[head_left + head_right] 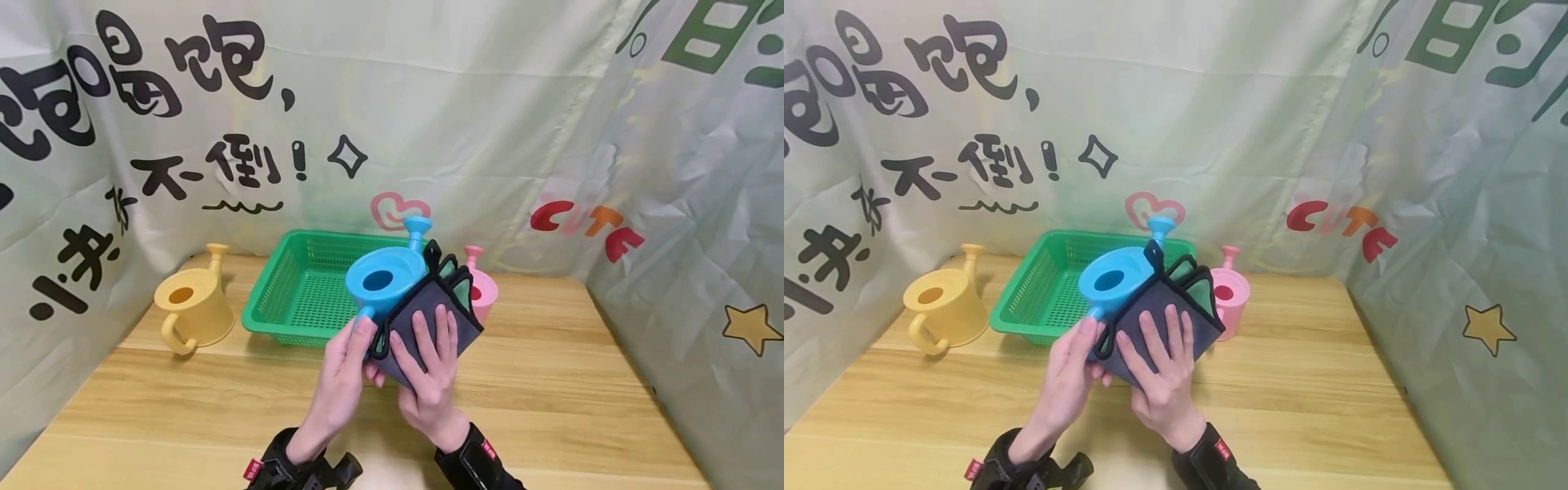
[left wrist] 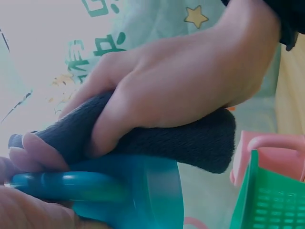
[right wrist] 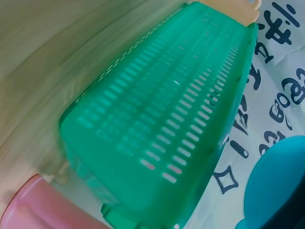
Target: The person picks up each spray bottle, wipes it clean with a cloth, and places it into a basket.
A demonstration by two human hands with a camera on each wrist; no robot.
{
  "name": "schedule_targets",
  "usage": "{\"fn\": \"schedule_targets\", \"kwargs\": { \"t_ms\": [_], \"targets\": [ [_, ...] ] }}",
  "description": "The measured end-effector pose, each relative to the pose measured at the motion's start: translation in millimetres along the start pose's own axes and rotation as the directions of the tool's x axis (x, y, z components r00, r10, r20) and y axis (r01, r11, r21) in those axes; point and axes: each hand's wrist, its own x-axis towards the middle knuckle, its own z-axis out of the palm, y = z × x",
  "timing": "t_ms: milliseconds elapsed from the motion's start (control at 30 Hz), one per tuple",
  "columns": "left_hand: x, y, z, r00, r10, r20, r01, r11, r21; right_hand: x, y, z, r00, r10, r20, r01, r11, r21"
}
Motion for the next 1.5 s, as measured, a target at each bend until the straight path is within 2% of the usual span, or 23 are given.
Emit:
{"fn": "schedule_targets", "kwargs": {
  "t_ms": [67, 167, 267, 333, 400, 500, 567, 633, 700, 800, 833, 933, 1067, 1133, 1167, 1233, 1300, 1367, 1433, 1500],
  "targets": [
    [0.3, 1.1, -0.7, 1.0, 0.008, -0.006, -0.008, 1.0, -0.014, 0, 4, 0.0, 1.0, -0.021, -0.01, 0.021, 1.0, 0.023],
    [1.3, 1.9, -2.7, 0.998, 0.056, -0.008, -0.056, 0.998, -0.021, -1, 9, 0.0, 0.999, -0.042, -0.017, 0.043, 0.997, 0.066],
    [2.3, 1.9, -5.1, 0.995, 0.098, 0.0, -0.098, 0.995, -0.024, -4, 13, 0.3, 1.0, -0.022, -0.017, 0.024, 0.993, 0.113],
    [2.5, 1.8, -6.3, 0.994, 0.112, 0.002, -0.112, 0.993, -0.025, -6, 15, 0.7, 1.0, 0.027, -0.013, -0.025, 0.986, 0.163],
    [2.5, 1.8, -7.0, 0.992, 0.124, 0.007, -0.124, 0.992, -0.027, -7, 15, -0.3, 0.994, 0.11, 0.005, -0.109, 0.968, 0.227],
    [3.0, 1.9, -7.0, 0.985, 0.171, 0.018, -0.171, 0.985, -0.028, -7, 14, -3.9, 0.963, 0.263, 0.054, -0.266, 0.907, 0.327],
    [3.3, 1.6, -6.7, 0.979, 0.203, 0.031, -0.202, 0.979, -0.031, -6, 12, -8.0, 0.923, 0.372, 0.096, -0.38, 0.845, 0.375],
    [3.5, 0.7, -6.6, 0.972, 0.233, 0.043, -0.231, 0.972, -0.029, -3, 9, -11.9, 0.865, 0.484, 0.134, -0.494, 0.771, 0.402],
    [3.4, -0.4, -6.8, 0.966, 0.252, 0.057, -0.251, 0.968, -0.026, 0, 6, -15.7, 0.791, 0.589, 0.164, -0.598, 0.689, 0.409],
    [4.2, -2.1, -7.7, 0.952, 0.296, 0.074, -0.294, 0.955, -0.039, 6, 5, -21.8, 0.663, 0.717, 0.214, -0.732, 0.562, 0.386],
    [4.7, -2.6, -8.0, 0.947, 0.311, 0.077, -0.308, 0.95, -0.044, 7, 6, -23.7, 0.627, 0.745, 0.228, -0.762, 0.526, 0.377],
    [6.7, -4.6, -9.5, 0.937, 0.343, 0.071, -0.339, 0.939, -0.061, 11, 9, -28.8, 0.516, 0.811, 0.277, -0.828, 0.39, 0.402],
    [10.6, -9.0, -12.8, 0.933, 0.359, 0.022, -0.357, 0.931, -0.08, 16, 12, -33.9, 0.363, 0.861, 0.357, -0.858, 0.16, 0.487],
    [12.0, -11.1, -14.7, 0.939, 0.342, -0.01, -0.342, 0.936, -0.087, 18, 12, -35.9, 0.305, 0.866, 0.396, -0.861, 0.073, 0.504],
    [12.4, -11.9, -15.5, 0.944, 0.327, -0.03, -0.329, 0.941, -0.085, 19, 11, -36.7, 0.288, 0.863, 0.416, -0.861, 0.043, 0.507],
    [12.8, -13.3, -17.1, 0.956, 0.284, -0.076, -0.289, 0.955, -0.067, 20, 9, -37.5, 0.277, 0.848, 0.453, -0.862, 0.011, 0.506],
    [13.0, -14.7, -18.2, 0.962, 0.241, -0.13, -0.248, 0.968, -0.033, 20, 6, -37.5, 0.289, 0.831, 0.476, -0.863, 0.011, 0.505],
    [13.5, -15.8, -18.7, 0.96, 0.206, -0.189, -0.21, 0.978, 0.004, 20, 5, -36.9, 0.306, 0.817, 0.489, -0.858, 0.014, 0.513],
    [13.9, -16.9, -19.3, 0.957, 0.179, -0.228, -0.177, 0.984, 0.029, 20, 4, -36.8, 0.31, 0.813, 0.493, -0.855, 0.012, 0.518],
    [14.5, -17.4, -19.8, 0.958, 0.157, -0.242, -0.152, 0.988, 0.036, 20, 5, -37.5, 0.304, 0.811, 0.499, -0.855, 0.002, 0.518]
  ]
}}
